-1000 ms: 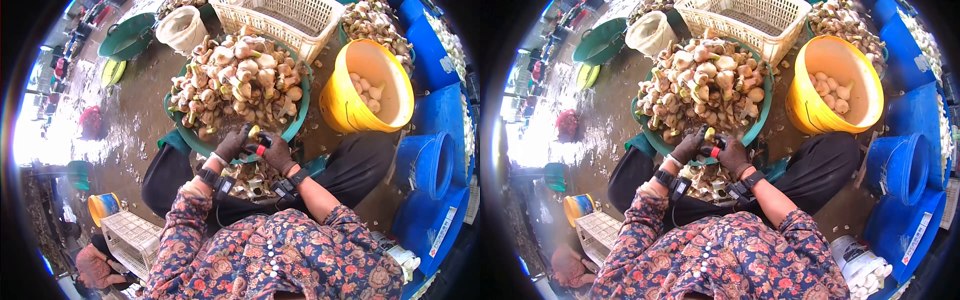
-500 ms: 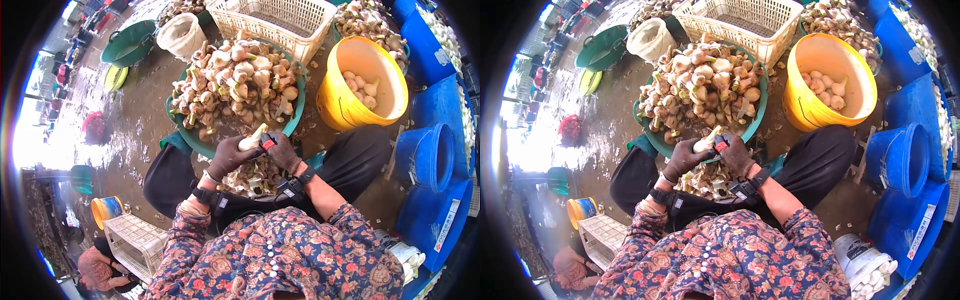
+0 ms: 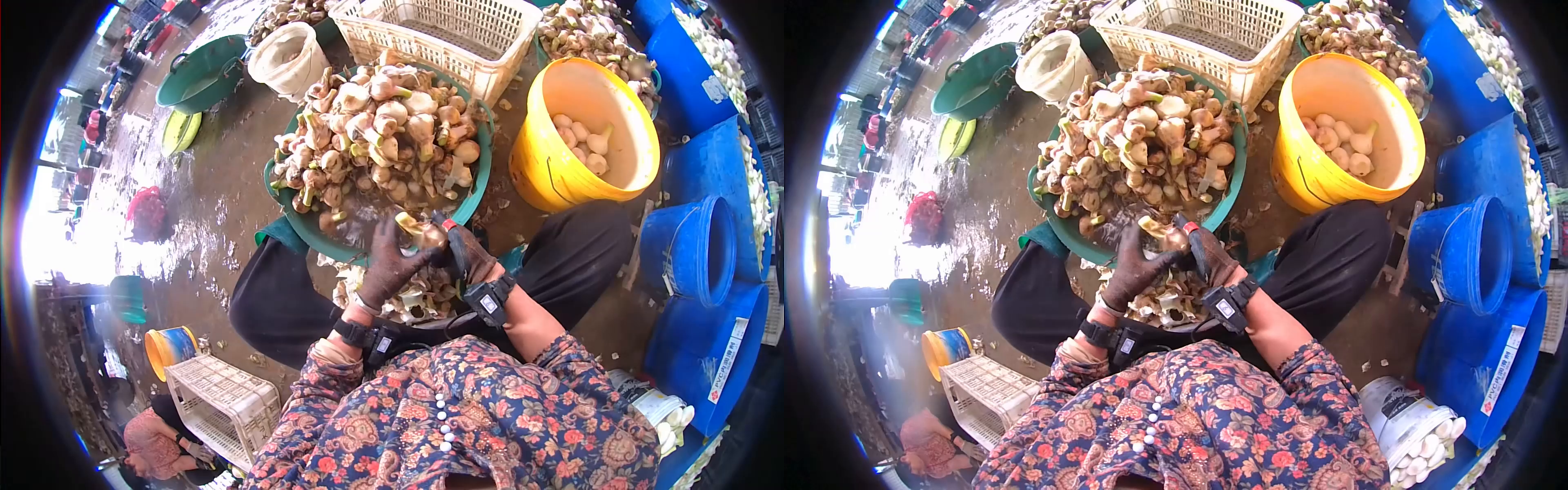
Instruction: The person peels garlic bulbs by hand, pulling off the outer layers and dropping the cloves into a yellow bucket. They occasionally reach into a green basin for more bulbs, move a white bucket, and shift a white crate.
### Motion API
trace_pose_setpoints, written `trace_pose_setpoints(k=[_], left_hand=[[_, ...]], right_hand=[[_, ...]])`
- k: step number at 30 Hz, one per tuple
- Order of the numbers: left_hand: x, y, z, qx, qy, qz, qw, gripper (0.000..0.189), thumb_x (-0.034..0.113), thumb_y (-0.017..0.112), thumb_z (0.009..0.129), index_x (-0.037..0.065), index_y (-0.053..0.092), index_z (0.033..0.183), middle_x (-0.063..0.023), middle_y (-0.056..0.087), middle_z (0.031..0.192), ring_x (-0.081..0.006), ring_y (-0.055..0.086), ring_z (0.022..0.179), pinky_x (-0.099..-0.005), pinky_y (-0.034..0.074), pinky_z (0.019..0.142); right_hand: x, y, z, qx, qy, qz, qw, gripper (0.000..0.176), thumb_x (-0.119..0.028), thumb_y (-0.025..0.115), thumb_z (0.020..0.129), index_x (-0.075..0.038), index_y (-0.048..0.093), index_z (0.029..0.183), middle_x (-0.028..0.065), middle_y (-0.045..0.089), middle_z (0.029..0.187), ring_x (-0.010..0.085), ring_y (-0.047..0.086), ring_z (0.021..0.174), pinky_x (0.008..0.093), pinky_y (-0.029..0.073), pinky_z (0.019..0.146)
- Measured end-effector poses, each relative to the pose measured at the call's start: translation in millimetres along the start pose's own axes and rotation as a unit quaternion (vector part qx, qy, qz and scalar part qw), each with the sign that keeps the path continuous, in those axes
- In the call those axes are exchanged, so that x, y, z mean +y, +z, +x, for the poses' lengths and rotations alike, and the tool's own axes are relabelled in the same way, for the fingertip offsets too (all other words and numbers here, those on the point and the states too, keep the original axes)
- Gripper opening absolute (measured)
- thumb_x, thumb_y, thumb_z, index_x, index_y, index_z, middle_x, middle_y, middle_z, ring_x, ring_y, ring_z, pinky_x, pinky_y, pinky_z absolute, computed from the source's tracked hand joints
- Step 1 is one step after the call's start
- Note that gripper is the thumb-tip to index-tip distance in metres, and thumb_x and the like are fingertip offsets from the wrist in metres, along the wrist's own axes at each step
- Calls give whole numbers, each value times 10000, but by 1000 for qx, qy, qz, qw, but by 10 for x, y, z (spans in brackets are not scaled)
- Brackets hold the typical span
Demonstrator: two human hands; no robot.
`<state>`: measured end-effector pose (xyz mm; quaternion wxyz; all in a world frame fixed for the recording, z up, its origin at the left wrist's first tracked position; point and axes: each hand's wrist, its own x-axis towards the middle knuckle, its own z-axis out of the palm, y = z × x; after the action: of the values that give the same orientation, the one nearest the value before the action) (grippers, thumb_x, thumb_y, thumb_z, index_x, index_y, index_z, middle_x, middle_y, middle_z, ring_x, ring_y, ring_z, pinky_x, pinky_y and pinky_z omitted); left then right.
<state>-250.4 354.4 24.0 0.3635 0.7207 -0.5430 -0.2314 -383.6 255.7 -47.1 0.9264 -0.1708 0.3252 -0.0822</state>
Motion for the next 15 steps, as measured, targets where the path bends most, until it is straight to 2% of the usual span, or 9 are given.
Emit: trace_pose_setpoints(k=[1, 3, 4, 5, 6, 9, 11, 14, 15], left_hand=[[47, -43, 15, 54, -11, -10, 998, 763, 350, 780, 640, 8, 449, 1237, -231, 420, 1230, -362, 366, 1194, -426, 332, 973], [56, -112, 89, 107, 39, 41, 993, 654, 351, 754, 653, 54, 516, 1185, -176, 513, 1137, -342, 458, 1098, -428, 363, 937], [-16, -150, 98, -4, 80, 103, 992, 559, 326, 735, 665, 81, 551, 1132, -144, 549, 1070, -334, 493, 1030, -425, 390, 889], [-81, -166, 84, -116, 118, 163, 973, 465, 301, 716, 677, 107, 586, 1080, -111, 585, 1003, -327, 528, 963, -421, 418, 842], [-115, -96, 65, -105, 119, 163, 974, 318, 232, 681, 691, 123, 612, 982, -68, 604, 842, -310, 570, 809, -414, 454, 699], [-191, 51, -26, -66, 110, 162, 978, 306, 206, 673, 684, 104, 602, 964, -79, 584, 766, -312, 578, 723, -413, 460, 601], [-184, 116, -79, -60, 104, 159, 980, 293, 188, 662, 711, 104, 612, 987, -94, 607, 787, -307, 593, 696, -369, 473, 582], [-234, 200, -143, -10, 16, 29, 999, 195, 135, 578, 806, 113, 629, 993, -85, 637, 855, -265, 625, 722, -343, 487, 606], [-251, 193, -127, -28, -77, -56, 995, 190, 135, 563, 833, 79, 631, 1002, -85, 645, 872, -220, 630, 720, -315, 492, 611]], right_hand=[[64, -90, 81, 2, 1, 3, 1000, 346, -424, 514, 884, -88, 595, 899, 6, 599, 770, 111, 573, 619, 261, 462, 522], [121, -172, 162, 65, -254, -323, 909, 361, -409, 480, 907, -73, 595, 839, 2, 576, 719, 111, 538, 640, 261, 447, 566], [57, -37, 77, 80, -135, -213, 964, 435, -454, 472, 898, -40, 592, 841, 26, 538, 676, 135, 485, 635, 301, 427, 590], [99, -114, 173, 78, -132, -213, 965, 435, -454, 472, 898, -40, 592, 841, 26, 538, 676, 135, 485, 635, 301, 427, 590], [158, -228, 308, 91, -142, -261, 951, 449, -458, 476, 892, -24, 586, 848, 48, 536, 680, 153, 470, 630, 320, 418, 597], [158, -180, 247, 128, -149, -344, 918, 459, -446, 494, 880, 8, 565, 892, 119, 555, 743, 197, 470, 648, 369, 408, 632], [100, -15, 52, 152, -217, -446, 855, 435, -417, 513, 879, 13, 551, 924, 134, 562, 755, 195, 481, 676, 357, 417, 655], [122, -75, 120, 123, -234, -442, 857, 327, -299, 558, 864, 7, 530, 974, 116, 565, 794, 180, 509, 741, 331, 426, 686], [124, -89, 151, 123, -234, -442, 857, 327, -299, 558, 864, 7, 530, 974, 116, 565, 794, 180, 509, 741, 331, 426, 686]])
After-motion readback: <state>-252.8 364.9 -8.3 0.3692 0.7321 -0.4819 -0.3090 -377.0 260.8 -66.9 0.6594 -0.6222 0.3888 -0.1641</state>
